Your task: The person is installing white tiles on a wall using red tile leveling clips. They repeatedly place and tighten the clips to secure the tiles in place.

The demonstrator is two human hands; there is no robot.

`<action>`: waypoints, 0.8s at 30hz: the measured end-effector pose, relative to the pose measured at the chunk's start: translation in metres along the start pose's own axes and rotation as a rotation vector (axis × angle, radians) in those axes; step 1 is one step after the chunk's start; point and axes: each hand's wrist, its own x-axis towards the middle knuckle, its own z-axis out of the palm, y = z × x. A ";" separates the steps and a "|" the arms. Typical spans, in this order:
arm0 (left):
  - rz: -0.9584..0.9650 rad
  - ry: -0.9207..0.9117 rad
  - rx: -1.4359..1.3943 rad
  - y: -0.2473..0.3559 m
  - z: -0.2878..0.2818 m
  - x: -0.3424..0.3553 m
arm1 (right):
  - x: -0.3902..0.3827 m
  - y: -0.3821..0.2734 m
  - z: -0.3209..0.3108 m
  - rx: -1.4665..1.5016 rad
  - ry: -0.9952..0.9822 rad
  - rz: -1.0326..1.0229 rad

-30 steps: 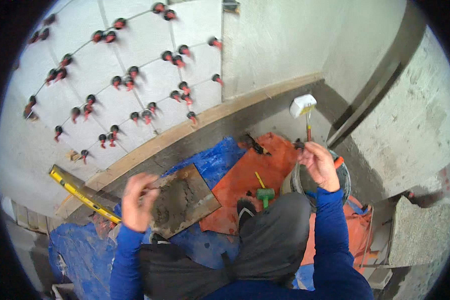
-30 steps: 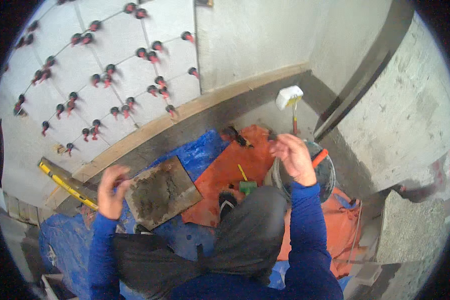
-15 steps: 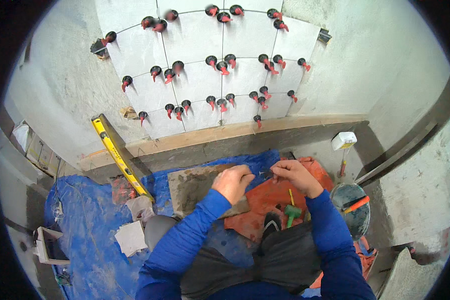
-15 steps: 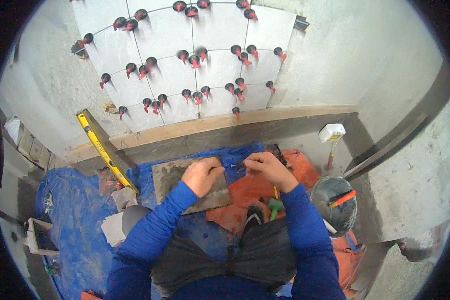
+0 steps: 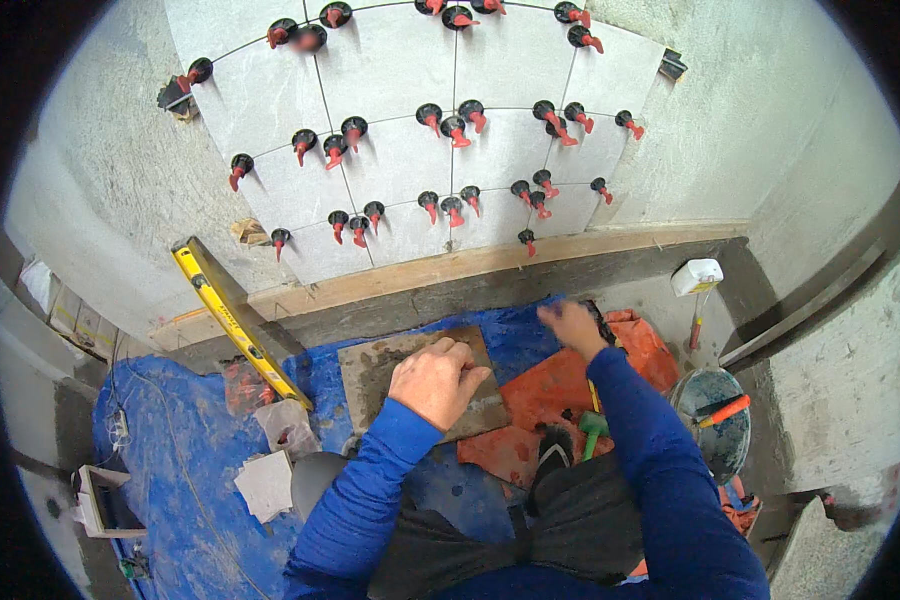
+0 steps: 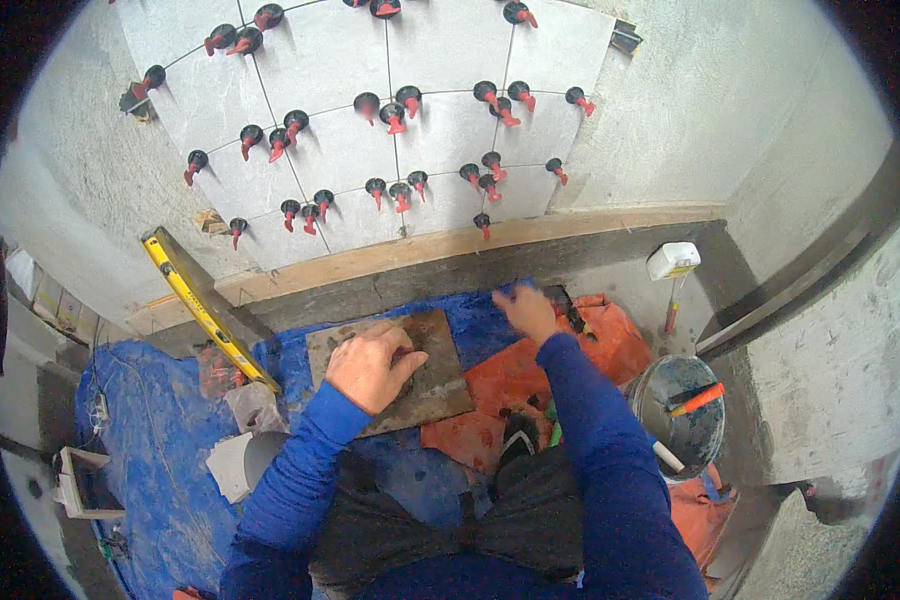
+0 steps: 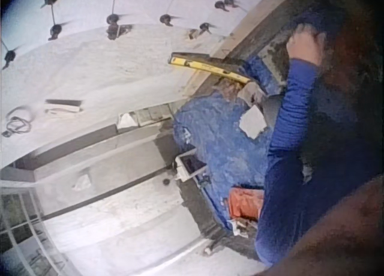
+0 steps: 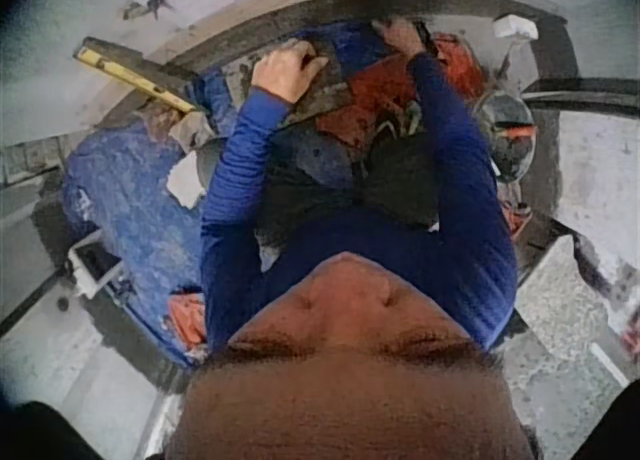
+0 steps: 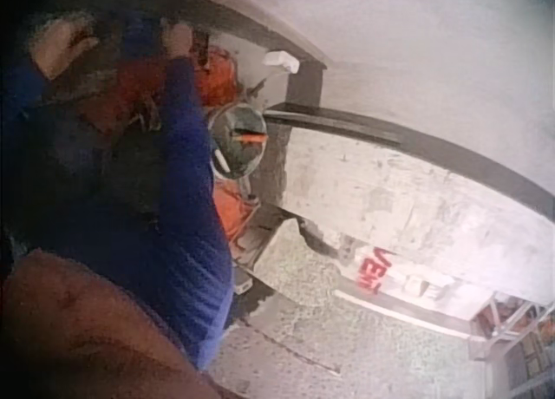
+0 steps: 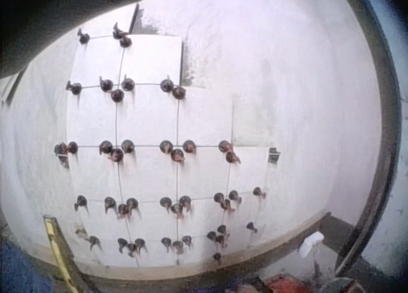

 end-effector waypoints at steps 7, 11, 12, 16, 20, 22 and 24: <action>-0.019 -0.011 -0.039 0.005 -0.001 0.013 | 0.072 -0.058 -0.038 1.325 -0.196 0.317; -0.025 -0.035 -0.014 0.002 -0.004 0.014 | 0.085 -0.057 -0.022 1.532 -0.233 0.218; -0.045 -0.058 0.008 0.001 -0.005 0.013 | 0.088 -0.055 -0.019 1.559 -0.227 0.190; -0.051 -0.081 -0.011 -0.002 -0.009 0.011 | 0.095 -0.048 -0.020 1.591 -0.208 0.248; -0.060 -0.090 -0.035 -0.005 -0.011 0.010 | 0.109 -0.059 -0.018 1.718 -0.138 0.370; -0.036 -0.075 -0.033 -0.006 -0.010 0.009 | 0.115 -0.063 -0.013 1.856 -0.081 0.480; 0.012 -0.047 -0.012 -0.007 -0.008 0.008 | 0.118 -0.066 -0.009 1.905 -0.069 0.417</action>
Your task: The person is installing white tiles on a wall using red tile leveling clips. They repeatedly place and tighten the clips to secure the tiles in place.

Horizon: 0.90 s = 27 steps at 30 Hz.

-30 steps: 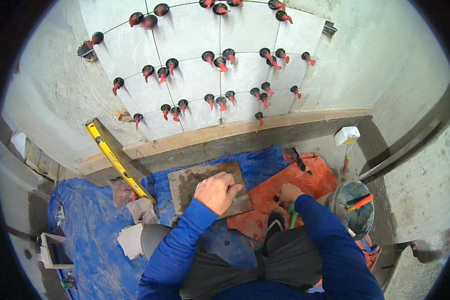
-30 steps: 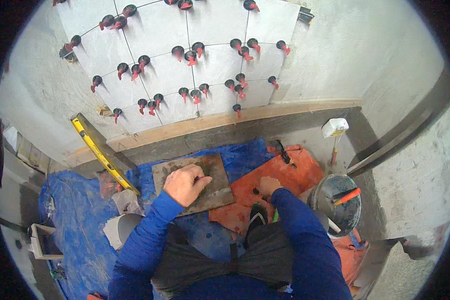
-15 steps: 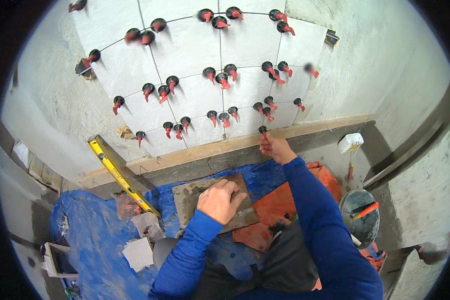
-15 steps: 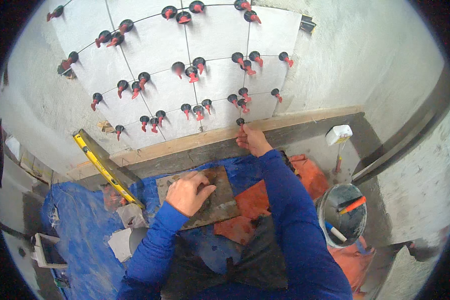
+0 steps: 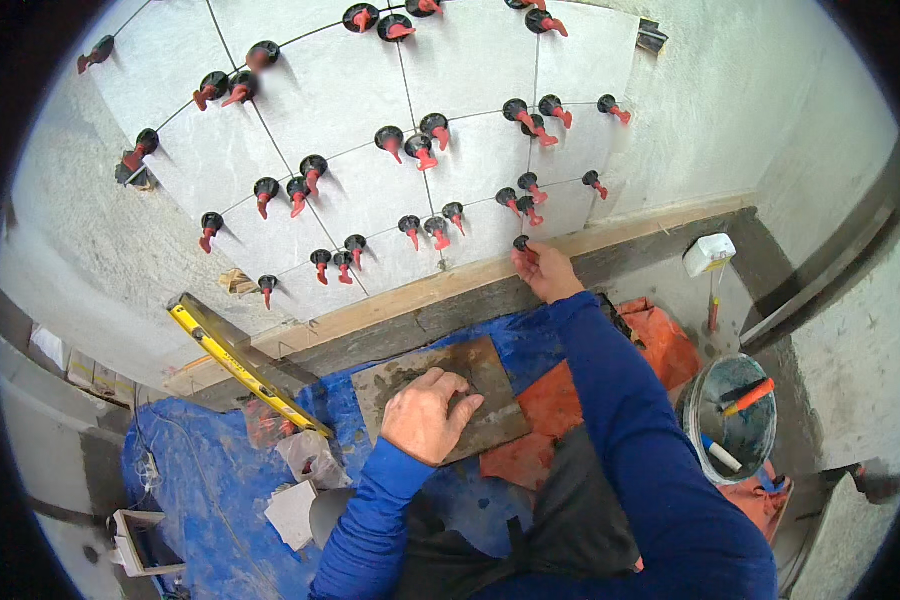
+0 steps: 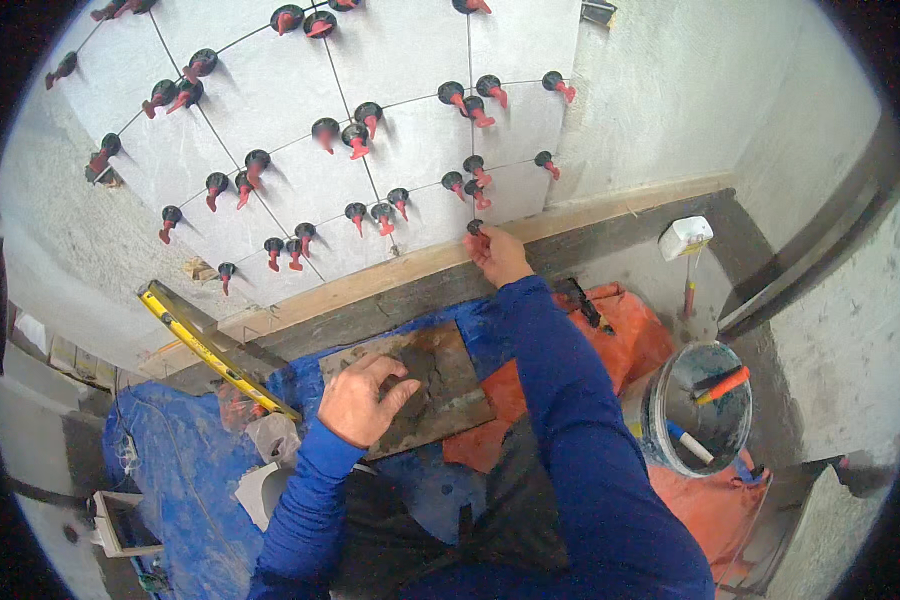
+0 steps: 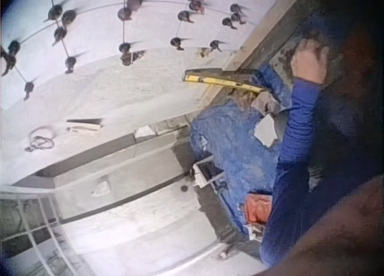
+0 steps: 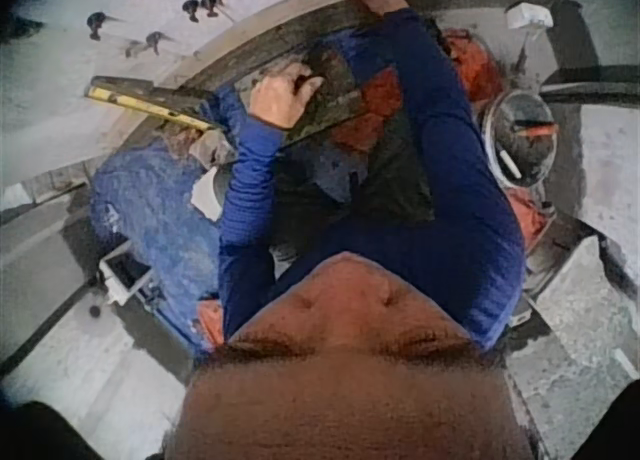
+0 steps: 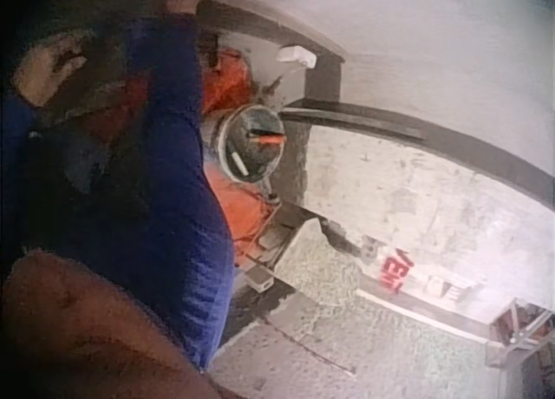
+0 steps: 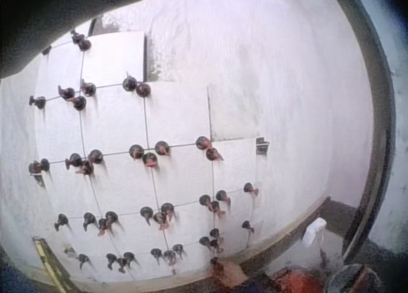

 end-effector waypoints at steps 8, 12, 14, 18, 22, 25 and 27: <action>-0.054 -0.038 -0.027 0.002 -0.005 -0.005 | -0.001 0.011 0.008 0.001 0.106 -0.213; -0.004 0.002 -0.017 0.003 -0.006 -0.007 | 0.007 0.006 0.002 0.184 0.083 -0.089; -0.005 -0.002 -0.018 0.003 -0.006 -0.007 | 0.013 0.006 -0.001 0.160 0.077 -0.074; -0.006 -0.010 -0.014 0.004 -0.005 -0.008 | 0.021 0.014 -0.003 -0.091 0.157 -0.240; -0.010 -0.013 -0.006 0.006 -0.007 -0.009 | 0.026 0.030 0.007 -0.768 0.451 -0.854; -0.017 -0.020 -0.005 0.007 -0.007 -0.010 | 0.020 0.032 0.008 -0.872 0.459 -0.957; -0.017 -0.023 -0.001 0.008 -0.007 -0.010 | 0.015 0.028 0.007 -0.563 0.319 -0.647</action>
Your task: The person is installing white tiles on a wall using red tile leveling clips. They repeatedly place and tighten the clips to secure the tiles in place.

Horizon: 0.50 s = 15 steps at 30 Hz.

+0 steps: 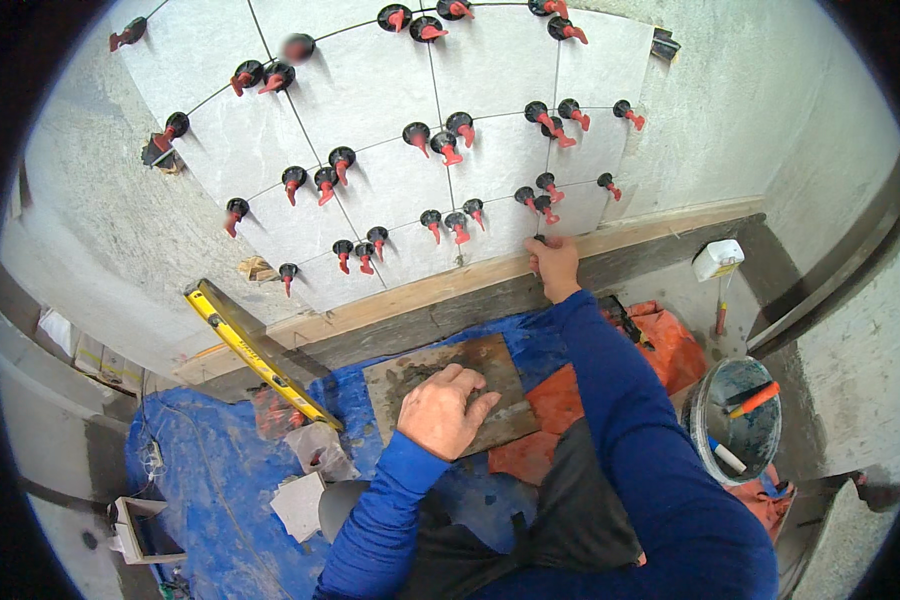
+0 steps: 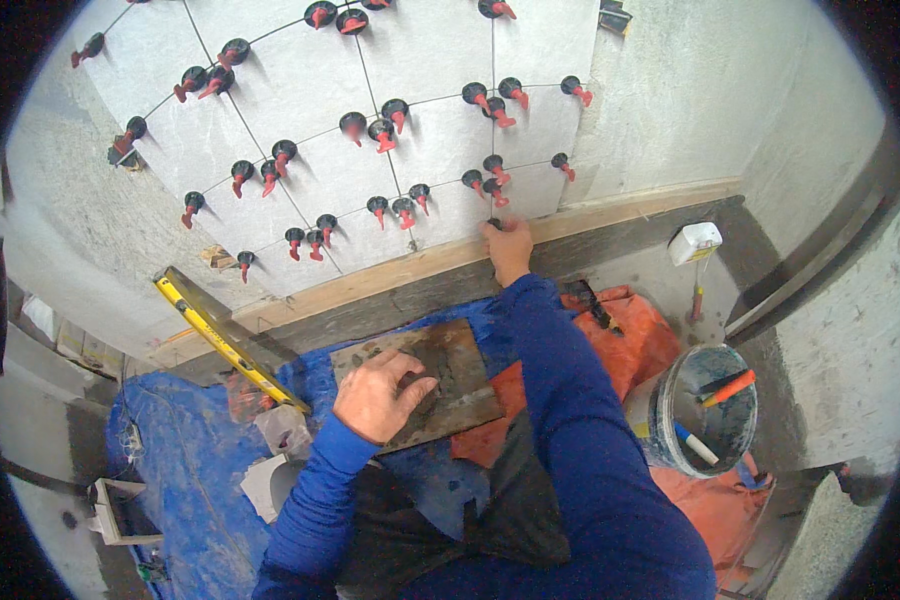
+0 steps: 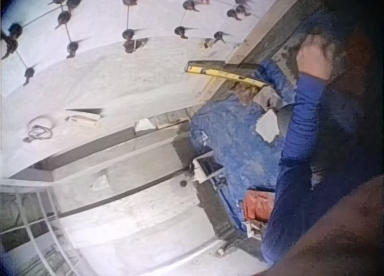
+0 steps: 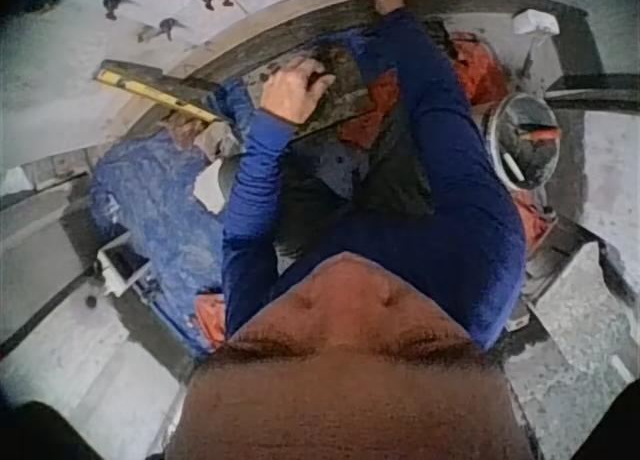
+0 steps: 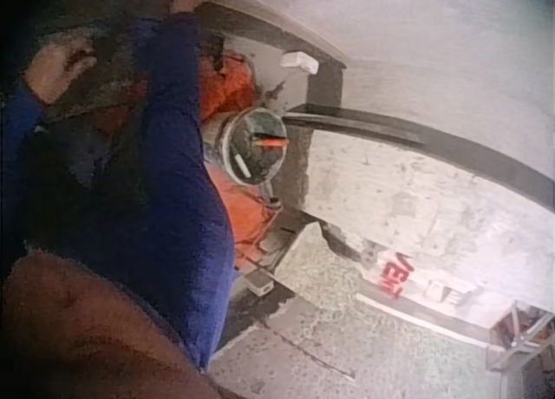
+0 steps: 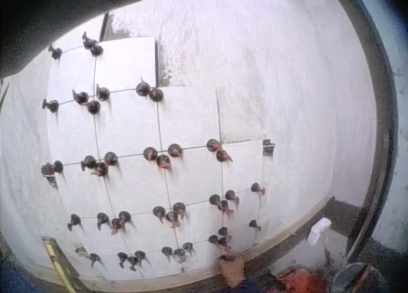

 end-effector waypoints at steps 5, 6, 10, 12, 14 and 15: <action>0.013 0.008 0.003 0.000 0.000 -0.001 | -0.001 -0.006 -0.003 -0.063 -0.046 0.058; 0.013 0.009 0.006 -0.001 0.000 -0.001 | -0.002 -0.005 -0.001 -0.105 -0.009 -0.018; 0.012 -0.011 -0.001 -0.001 0.001 0.000 | -0.010 0.000 0.003 -0.525 0.147 -0.370; 0.012 -0.012 0.005 -0.001 0.003 0.000 | -0.014 0.000 0.002 -0.572 0.172 -0.520; 0.010 -0.016 0.000 -0.001 0.003 0.000 | -0.018 -0.003 0.002 -0.609 0.186 -0.584; 0.009 -0.019 -0.002 -0.002 0.003 0.000 | -0.020 -0.006 0.001 -0.616 0.178 -0.577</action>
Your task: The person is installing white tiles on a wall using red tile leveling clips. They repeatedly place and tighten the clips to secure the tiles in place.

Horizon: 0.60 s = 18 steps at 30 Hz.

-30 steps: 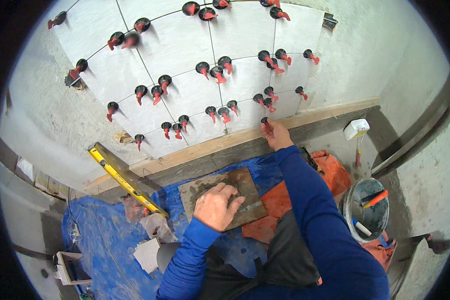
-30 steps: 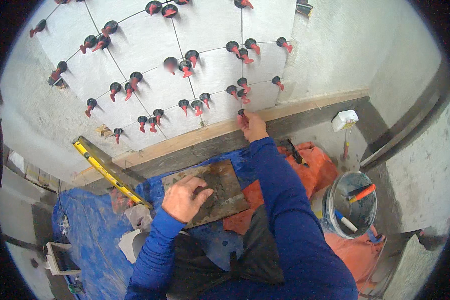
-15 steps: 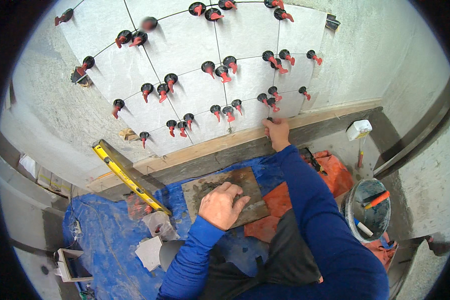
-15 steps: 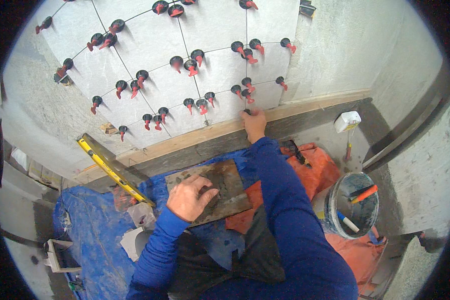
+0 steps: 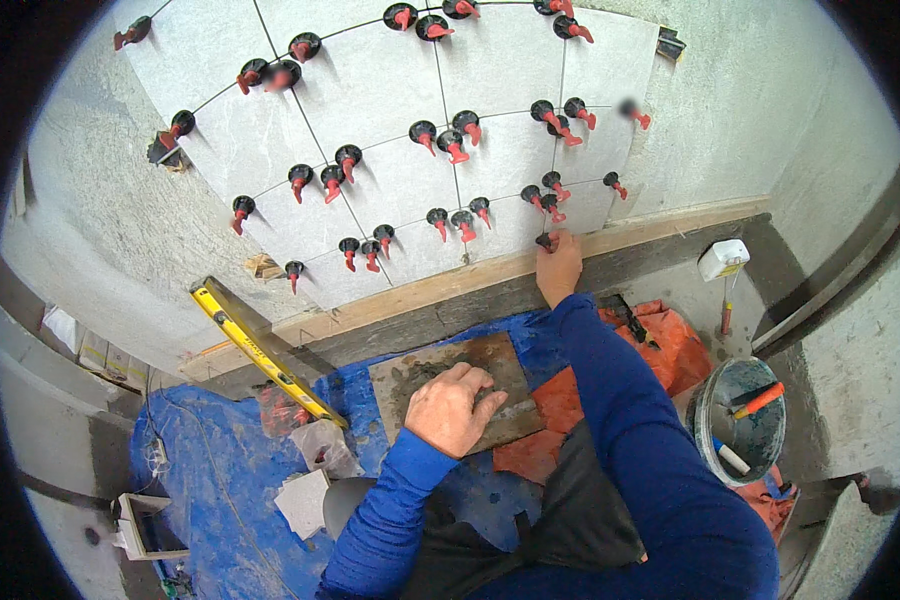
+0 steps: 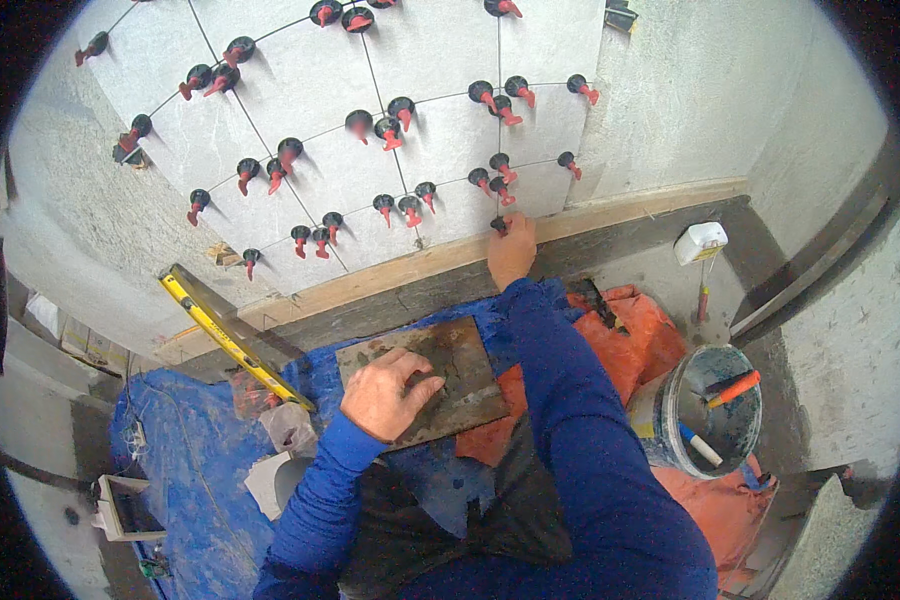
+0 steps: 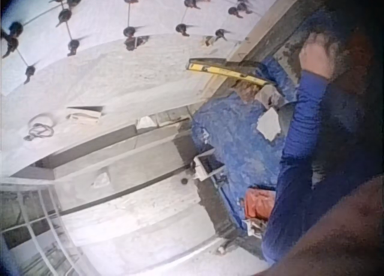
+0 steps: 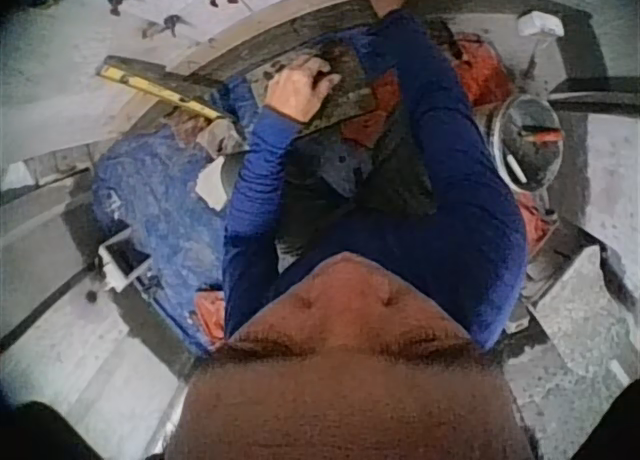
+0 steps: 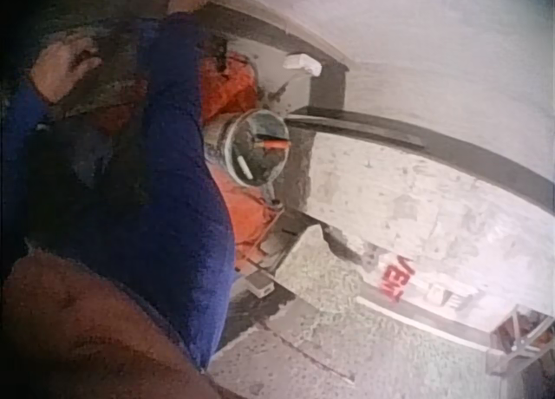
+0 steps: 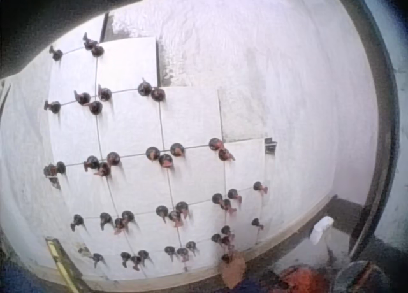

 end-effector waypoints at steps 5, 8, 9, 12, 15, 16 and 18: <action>0.007 -0.006 0.002 0.000 0.000 0.001 | 0.002 -0.013 -0.021 0.288 -0.185 0.294; 0.012 0.000 0.003 0.001 0.000 0.002 | 0.002 -0.012 -0.030 0.706 -0.387 0.839; 0.012 0.001 0.005 0.002 0.000 0.002 | 0.002 -0.009 -0.030 0.807 -0.402 0.896; 0.022 -0.010 -0.008 0.003 0.002 0.004 | 0.007 0.003 -0.023 1.091 -0.388 1.071; 0.028 -0.006 -0.011 0.004 0.004 0.003 | 0.016 0.014 -0.015 1.198 -0.372 1.176; 0.034 -0.006 -0.017 0.004 0.005 0.002 | 0.018 0.016 -0.015 1.156 -0.332 1.212; 0.033 -0.014 -0.009 0.004 0.005 0.001 | 0.017 0.015 -0.020 1.057 -0.428 0.999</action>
